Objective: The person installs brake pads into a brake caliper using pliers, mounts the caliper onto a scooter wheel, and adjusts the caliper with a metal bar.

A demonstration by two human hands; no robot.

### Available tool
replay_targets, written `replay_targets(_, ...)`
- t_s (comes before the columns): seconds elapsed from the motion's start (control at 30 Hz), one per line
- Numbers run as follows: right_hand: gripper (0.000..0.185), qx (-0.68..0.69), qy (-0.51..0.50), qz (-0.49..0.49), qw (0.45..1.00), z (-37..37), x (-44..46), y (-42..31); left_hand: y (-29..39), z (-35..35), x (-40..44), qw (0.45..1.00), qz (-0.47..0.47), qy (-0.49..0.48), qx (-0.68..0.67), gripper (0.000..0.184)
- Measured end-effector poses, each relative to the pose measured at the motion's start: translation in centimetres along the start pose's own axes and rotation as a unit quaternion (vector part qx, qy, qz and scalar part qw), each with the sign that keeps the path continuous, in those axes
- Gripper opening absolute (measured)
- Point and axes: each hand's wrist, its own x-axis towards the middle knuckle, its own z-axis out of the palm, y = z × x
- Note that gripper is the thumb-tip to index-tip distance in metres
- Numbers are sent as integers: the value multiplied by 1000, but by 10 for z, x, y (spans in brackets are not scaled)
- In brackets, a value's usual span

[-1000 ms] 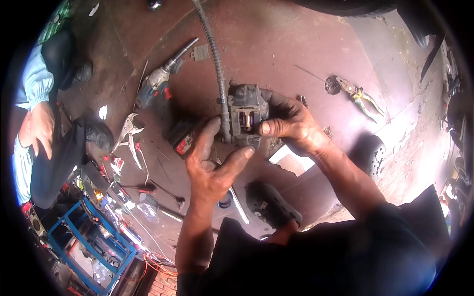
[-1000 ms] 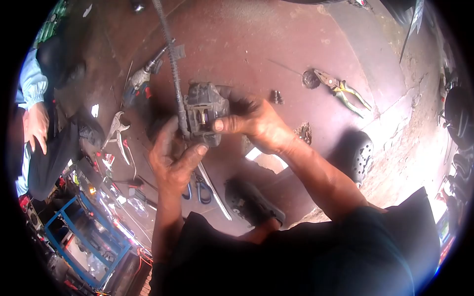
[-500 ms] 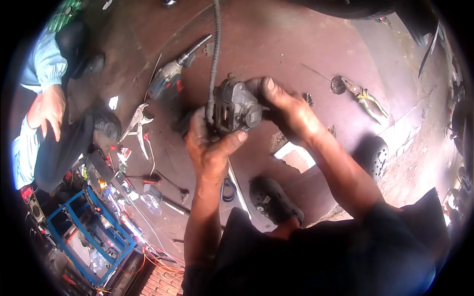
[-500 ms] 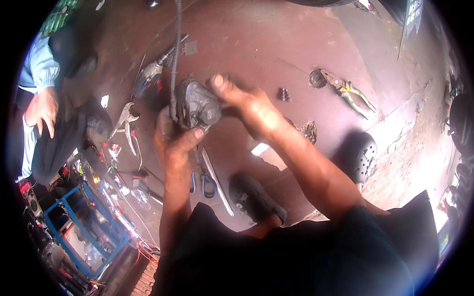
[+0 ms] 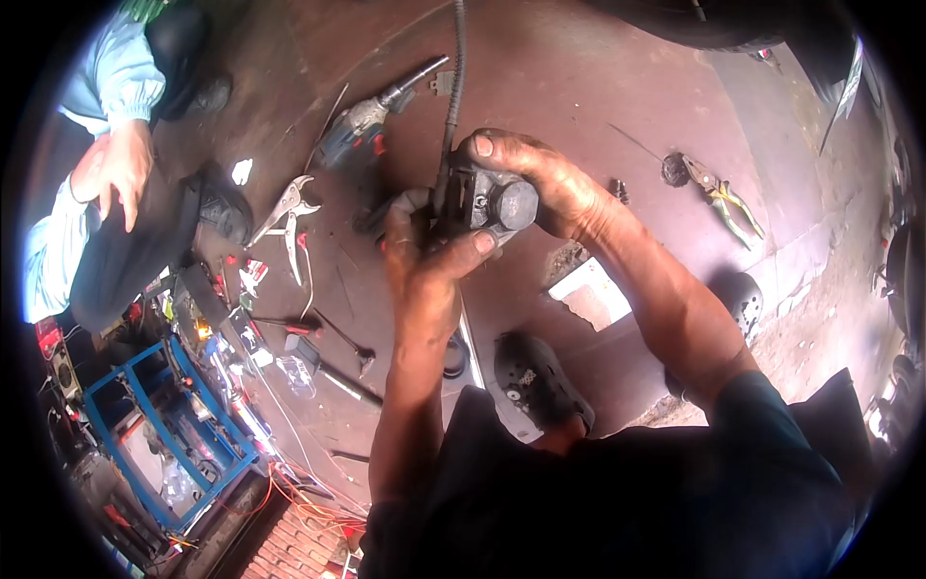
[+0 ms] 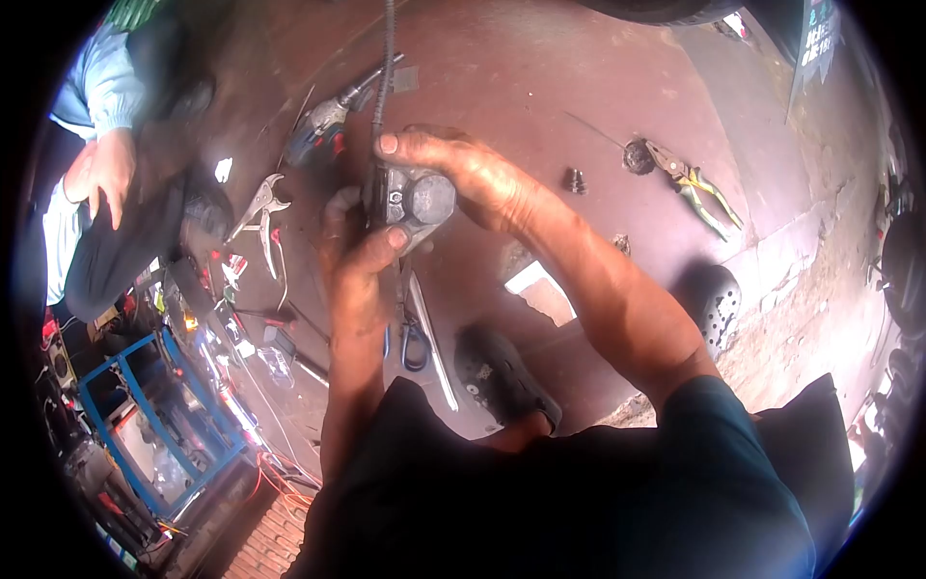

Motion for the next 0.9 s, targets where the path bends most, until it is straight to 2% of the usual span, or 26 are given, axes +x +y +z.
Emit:
replay_targets(0.23,51,-19,9,28,999,2,2,1,-6,-13,5,1000,-6,-26,-15,56)
replay_targets(0.33,50,-24,37,9,999,5,3,5,-11,-16,7,999,-12,-25,-38,54)
replay_targets(0.5,55,-25,9,25,999,4,4,1,-13,-26,9,999,5,-40,-26,50)
replay_targets(0.63,58,-9,-7,50,999,3,8,-3,-8,-21,8,1000,0,-13,-28,48)
replay_targets(0.8,48,41,23,55,997,9,15,11,-9,-23,6,999,-2,22,-45,47)
replay_targets(0.9,43,78,23,59,995,10,19,14,-6,-27,8,999,-13,9,-45,46)
